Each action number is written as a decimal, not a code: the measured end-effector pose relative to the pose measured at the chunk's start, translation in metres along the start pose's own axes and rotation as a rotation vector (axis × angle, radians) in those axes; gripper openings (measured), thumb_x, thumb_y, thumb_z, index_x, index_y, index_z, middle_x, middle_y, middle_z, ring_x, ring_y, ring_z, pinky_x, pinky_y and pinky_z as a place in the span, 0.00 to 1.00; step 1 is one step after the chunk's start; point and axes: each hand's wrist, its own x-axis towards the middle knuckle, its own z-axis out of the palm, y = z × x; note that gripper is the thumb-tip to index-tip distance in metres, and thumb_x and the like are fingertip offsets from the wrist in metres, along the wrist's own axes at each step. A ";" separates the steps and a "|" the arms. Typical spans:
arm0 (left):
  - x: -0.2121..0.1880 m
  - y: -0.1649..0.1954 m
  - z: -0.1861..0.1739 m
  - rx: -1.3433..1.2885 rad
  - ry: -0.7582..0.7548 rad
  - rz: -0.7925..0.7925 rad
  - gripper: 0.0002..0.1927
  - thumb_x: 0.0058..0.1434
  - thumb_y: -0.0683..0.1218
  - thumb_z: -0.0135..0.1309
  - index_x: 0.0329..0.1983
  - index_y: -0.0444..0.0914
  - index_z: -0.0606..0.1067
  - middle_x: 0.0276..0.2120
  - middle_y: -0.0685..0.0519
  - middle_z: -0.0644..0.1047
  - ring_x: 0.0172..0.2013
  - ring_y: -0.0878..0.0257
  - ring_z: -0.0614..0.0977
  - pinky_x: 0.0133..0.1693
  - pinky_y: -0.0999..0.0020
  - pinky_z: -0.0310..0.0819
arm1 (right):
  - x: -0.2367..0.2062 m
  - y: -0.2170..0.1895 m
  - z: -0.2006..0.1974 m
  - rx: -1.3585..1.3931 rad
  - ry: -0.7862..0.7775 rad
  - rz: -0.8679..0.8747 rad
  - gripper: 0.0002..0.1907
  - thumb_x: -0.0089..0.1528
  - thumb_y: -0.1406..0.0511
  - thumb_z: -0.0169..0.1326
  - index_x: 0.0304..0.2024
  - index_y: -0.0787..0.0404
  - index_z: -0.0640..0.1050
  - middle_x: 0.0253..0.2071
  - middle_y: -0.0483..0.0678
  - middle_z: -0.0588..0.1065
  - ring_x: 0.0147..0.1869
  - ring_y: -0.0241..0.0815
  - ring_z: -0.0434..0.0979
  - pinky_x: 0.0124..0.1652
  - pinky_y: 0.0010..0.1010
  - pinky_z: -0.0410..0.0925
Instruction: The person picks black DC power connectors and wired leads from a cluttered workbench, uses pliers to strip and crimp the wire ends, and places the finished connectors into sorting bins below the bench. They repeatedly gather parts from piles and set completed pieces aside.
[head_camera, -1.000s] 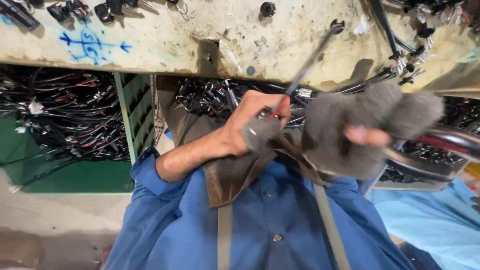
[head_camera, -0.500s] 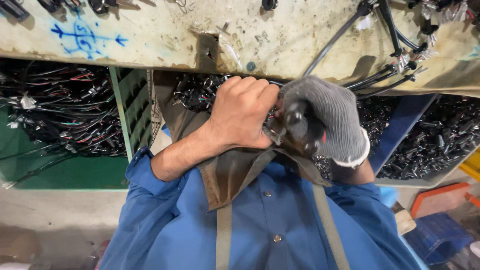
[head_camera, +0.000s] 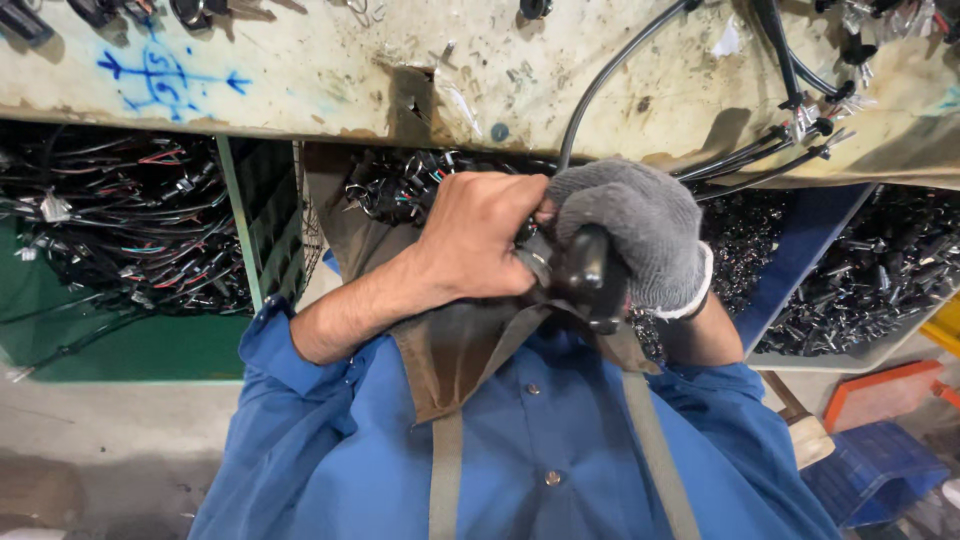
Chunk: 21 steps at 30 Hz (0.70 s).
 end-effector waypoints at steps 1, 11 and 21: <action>-0.001 -0.003 0.002 -0.046 -0.023 -0.034 0.13 0.45 0.45 0.58 0.34 0.38 0.71 0.26 0.47 0.75 0.30 0.44 0.79 0.31 0.53 0.69 | 0.001 0.004 -0.001 0.035 -0.018 -0.022 0.12 0.58 0.63 0.64 0.39 0.59 0.76 0.45 0.51 0.80 0.50 0.53 0.83 0.50 0.39 0.73; -0.003 -0.008 0.010 -0.872 -0.084 -0.109 0.10 0.63 0.48 0.52 0.35 0.36 0.71 0.27 0.53 0.74 0.30 0.69 0.73 0.34 0.71 0.67 | -0.001 -0.018 0.023 0.936 0.605 -0.121 0.07 0.64 0.64 0.56 0.41 0.57 0.72 0.34 0.46 0.72 0.32 0.40 0.70 0.34 0.32 0.67; -0.023 0.002 0.035 -1.155 -0.111 -0.305 0.20 0.68 0.53 0.43 0.48 0.32 0.74 0.32 0.54 0.71 0.33 0.67 0.69 0.34 0.71 0.63 | 0.012 -0.010 0.043 1.669 0.394 0.040 0.06 0.69 0.66 0.50 0.38 0.56 0.65 0.21 0.38 0.59 0.17 0.28 0.51 0.19 0.24 0.52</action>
